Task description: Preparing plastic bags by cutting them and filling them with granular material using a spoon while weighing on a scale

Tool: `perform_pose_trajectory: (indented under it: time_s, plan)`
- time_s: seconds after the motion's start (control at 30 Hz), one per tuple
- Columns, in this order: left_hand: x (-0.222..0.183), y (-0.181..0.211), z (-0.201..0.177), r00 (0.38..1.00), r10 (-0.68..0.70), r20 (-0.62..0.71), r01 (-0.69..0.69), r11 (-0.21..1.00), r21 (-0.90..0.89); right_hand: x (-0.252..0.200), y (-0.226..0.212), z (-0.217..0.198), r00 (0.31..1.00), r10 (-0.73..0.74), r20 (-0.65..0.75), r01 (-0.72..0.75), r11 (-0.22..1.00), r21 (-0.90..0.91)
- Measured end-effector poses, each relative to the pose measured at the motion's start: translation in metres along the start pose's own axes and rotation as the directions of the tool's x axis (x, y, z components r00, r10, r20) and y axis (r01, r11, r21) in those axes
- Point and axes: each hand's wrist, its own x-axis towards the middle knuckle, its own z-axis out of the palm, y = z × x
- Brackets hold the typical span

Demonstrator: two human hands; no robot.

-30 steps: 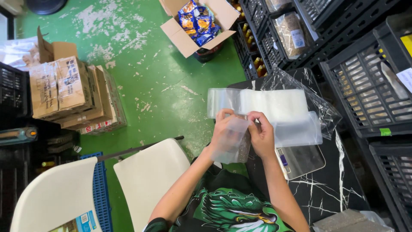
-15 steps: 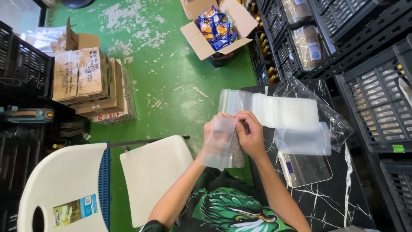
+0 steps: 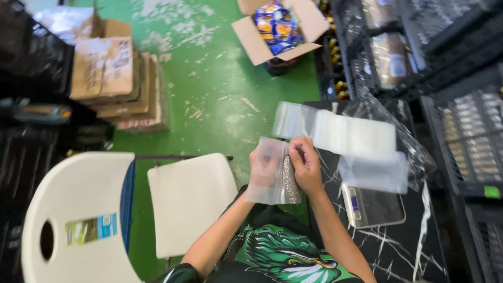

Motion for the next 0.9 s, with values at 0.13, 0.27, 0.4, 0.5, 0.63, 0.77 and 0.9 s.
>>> perform_pose_trajectory:
  time_s: [0.13,0.27,0.4,0.5,0.63,0.77,0.9]
  plan:
    - [0.003,-0.004,-0.042,0.989,-0.009,-0.145,0.015,0.999,0.043,0.005,0.011,0.039,0.990,0.014,0.142,-0.032,0.991,0.130]
    - [-0.005,0.023,-0.084,0.944,-0.070,-0.323,0.071,0.997,-0.008,0.018,0.007,0.081,0.955,-0.052,0.292,-0.007,0.981,0.196]
    - [-0.008,-0.067,-0.087,0.764,-0.014,-0.646,-0.047,0.996,-0.076,0.027,0.006,0.111,0.864,-0.158,0.478,0.038,0.967,0.252]
    - [-0.008,-0.040,-0.112,0.742,-0.051,-0.668,0.082,0.997,0.016,0.027,0.008,0.131,0.840,-0.185,0.510,-0.011,0.934,0.356]
    - [-0.011,-0.014,-0.129,0.718,-0.128,-0.684,0.272,0.956,0.107,0.021,0.013,0.150,0.831,-0.141,0.538,-0.096,0.916,0.389]
    - [-0.005,0.017,-0.140,0.698,-0.351,-0.625,0.350,0.928,-0.131,0.019,0.036,0.163,0.837,-0.029,0.547,-0.240,0.878,0.414]
    - [-0.001,0.064,-0.152,0.893,0.044,-0.447,0.130,0.927,0.351,0.022,0.037,0.169,0.830,0.064,0.554,-0.351,0.831,0.431]
